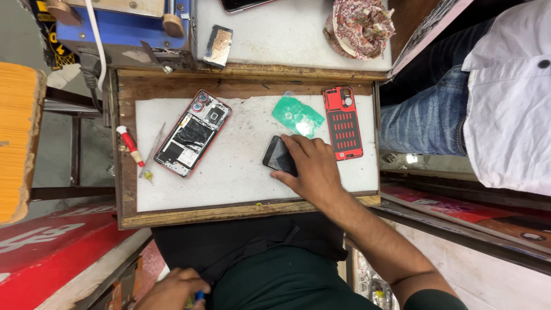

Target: The person uses a prying tool to separate the screen from the smartphone frame, then uses a screwdriver to remove screws from the internal chassis. The person handles the phone, screen, and internal components on a workbench.

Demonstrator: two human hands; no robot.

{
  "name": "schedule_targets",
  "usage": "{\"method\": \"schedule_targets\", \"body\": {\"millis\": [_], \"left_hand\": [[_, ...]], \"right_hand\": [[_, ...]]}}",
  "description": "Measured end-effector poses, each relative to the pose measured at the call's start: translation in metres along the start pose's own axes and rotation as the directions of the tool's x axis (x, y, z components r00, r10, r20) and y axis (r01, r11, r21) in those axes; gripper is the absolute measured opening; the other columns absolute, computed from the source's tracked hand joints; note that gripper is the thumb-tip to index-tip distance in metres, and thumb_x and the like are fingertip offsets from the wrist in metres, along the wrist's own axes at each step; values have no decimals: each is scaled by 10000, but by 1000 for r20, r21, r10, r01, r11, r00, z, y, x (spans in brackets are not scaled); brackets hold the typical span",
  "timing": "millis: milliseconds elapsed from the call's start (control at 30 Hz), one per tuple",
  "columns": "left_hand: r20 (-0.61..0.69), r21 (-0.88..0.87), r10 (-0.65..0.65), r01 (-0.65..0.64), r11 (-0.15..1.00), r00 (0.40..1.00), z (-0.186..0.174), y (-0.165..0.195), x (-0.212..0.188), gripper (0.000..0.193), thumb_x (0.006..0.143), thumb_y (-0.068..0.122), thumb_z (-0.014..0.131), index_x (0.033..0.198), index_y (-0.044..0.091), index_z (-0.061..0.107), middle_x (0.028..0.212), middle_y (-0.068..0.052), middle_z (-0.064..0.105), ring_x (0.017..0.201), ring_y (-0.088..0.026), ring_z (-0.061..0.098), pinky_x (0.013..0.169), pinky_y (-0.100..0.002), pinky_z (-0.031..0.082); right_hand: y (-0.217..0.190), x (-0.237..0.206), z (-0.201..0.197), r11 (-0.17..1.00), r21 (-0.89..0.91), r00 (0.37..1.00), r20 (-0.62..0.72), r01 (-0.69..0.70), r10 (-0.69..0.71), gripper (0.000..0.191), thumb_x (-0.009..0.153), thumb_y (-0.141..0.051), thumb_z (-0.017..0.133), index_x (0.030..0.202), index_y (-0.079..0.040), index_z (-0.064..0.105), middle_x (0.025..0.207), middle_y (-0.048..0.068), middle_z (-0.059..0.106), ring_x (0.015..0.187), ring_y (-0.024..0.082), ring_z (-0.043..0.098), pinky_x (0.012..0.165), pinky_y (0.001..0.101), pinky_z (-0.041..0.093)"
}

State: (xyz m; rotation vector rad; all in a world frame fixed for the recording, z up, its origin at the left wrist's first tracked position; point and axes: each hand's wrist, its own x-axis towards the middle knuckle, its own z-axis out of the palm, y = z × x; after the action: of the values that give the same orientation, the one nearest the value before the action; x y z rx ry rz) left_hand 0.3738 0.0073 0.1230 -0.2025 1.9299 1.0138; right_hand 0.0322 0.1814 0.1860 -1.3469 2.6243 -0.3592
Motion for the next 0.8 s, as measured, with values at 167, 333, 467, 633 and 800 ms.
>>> {"method": "schedule_targets", "body": {"millis": [167,333,467,633,800], "left_hand": [[-550,-83,-62,19,996,833,-25,7,-38,477,814,305,741,1275,186,716,1217,-99,665,1113,-277,646,947,-429,502],[-901,57,112,-142,988,419,-94,64,-23,406,818,210,765,1207,105,711,1160,-147,671,1089,-322,657,895,-434,547],[-887,313,373,-241,919,271,-148,113,18,376,849,151,770,1203,46,699,1144,-160,640,1070,-352,629,902,-444,544],[-824,450,506,-247,858,256,-171,153,40,380,848,146,768,1209,57,695,1132,-128,630,1064,-326,623,910,-433,551],[-724,506,542,-206,838,426,-172,176,66,466,794,165,777,1249,121,685,1220,-76,641,1023,-284,627,790,-405,583]], "right_hand": [[19,-15,-3,940,334,982,-190,72,-8,285,914,-280,760,1117,-82,730,1306,124,677,1177,305,633,977,410,509],[35,-16,-16,855,509,966,-154,-101,207,113,974,-150,688,980,-44,724,1100,87,761,975,257,718,841,372,552],[40,-21,-32,889,443,937,-247,-120,249,118,972,-147,684,989,-37,721,1006,84,761,887,248,719,779,367,556],[59,-40,-56,934,337,920,-316,-120,232,124,978,-152,704,940,-36,722,919,104,749,861,277,697,769,382,535],[70,-49,-63,875,344,918,-78,-341,389,163,974,-225,683,958,-75,743,891,119,739,722,294,706,644,408,543]]}}
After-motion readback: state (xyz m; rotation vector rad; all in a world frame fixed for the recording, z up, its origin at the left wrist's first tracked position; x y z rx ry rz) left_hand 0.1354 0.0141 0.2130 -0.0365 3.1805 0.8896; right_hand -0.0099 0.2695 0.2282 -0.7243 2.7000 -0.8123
